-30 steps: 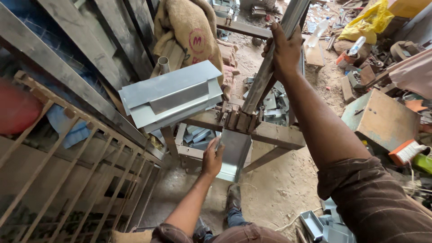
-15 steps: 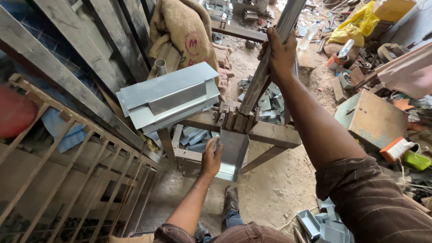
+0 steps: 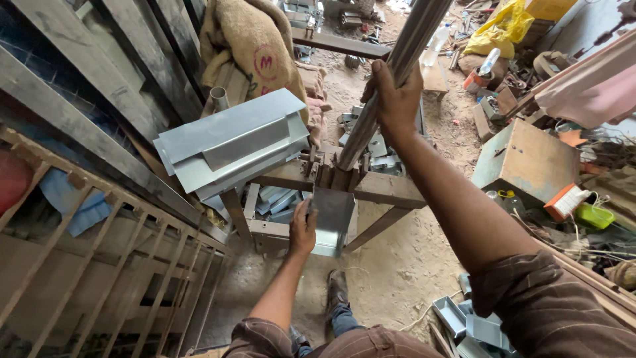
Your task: The person uses a manual press brake to bend flat metal sheets into U-shaped channels. They repeatedly place a sheet into the machine, pull down a lever to bend the metal, and then remove the finished piece to stack it on a nearby rack.
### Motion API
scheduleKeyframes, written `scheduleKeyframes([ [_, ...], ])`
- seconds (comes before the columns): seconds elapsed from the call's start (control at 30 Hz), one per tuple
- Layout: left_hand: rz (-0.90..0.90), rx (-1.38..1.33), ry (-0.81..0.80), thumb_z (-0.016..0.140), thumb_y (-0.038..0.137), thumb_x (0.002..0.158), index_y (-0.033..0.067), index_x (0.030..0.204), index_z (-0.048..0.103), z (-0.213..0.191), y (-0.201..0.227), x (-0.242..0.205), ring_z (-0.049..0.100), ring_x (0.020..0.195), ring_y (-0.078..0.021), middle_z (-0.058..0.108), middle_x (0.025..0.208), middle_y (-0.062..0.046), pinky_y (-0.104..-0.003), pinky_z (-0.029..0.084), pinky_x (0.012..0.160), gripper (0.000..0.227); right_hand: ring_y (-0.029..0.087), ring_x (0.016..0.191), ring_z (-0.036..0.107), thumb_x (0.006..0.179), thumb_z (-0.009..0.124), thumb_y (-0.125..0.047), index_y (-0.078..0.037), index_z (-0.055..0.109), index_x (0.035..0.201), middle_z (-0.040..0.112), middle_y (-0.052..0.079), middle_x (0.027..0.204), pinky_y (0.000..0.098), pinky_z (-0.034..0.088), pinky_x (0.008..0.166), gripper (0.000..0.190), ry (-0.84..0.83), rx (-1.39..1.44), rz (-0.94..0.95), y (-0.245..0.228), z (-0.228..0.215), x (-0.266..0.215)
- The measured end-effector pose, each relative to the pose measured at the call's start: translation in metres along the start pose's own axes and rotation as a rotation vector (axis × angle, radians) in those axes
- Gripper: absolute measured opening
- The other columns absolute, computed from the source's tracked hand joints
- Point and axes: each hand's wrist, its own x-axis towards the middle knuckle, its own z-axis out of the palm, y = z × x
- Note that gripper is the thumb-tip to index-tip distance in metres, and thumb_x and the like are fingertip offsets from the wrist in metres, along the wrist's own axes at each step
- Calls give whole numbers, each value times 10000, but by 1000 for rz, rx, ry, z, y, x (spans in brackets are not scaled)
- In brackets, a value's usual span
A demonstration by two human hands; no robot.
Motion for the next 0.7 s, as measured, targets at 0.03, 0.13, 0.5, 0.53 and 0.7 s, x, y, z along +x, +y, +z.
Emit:
scheduleKeyframes([
  [0.03,-3,13,-2,551,362,1060,20,1411,575,0,3,0,594,1271,-408,619,1367,-224,-426,469,1058,491,159,606,654,1030,711,-233,-69,501,1074,623,60,768,322,599,532,269,-5,-14,7,-3,-1,-3],
  [0.13,-49,22,-24,536,370,1051,30,1396,584,-4,15,-1,633,1190,-398,654,1289,-209,-421,497,1002,487,155,594,658,1019,713,-222,-61,508,1050,628,58,762,322,606,517,262,-16,-53,37,-12,-2,-9],
  [0.5,-63,36,37,521,337,1063,12,1352,598,-1,28,0,639,1164,-402,654,1262,-217,-439,502,977,442,140,609,683,1020,727,-243,-60,514,992,653,57,765,310,662,536,281,1,-181,128,-20,0,3],
  [0.53,-70,40,42,517,332,1062,14,1352,598,0,28,-1,641,1155,-403,656,1253,-217,-439,507,974,438,151,584,671,1018,722,-241,-56,516,993,647,66,741,312,622,514,279,-15,-162,145,-20,0,4],
  [0.7,-20,38,78,525,300,1067,4,1342,595,2,30,-1,623,1179,-424,644,1278,-228,-454,495,972,410,163,547,657,997,718,-244,-57,497,1015,637,72,707,320,587,478,290,-13,-93,178,-16,4,20],
])
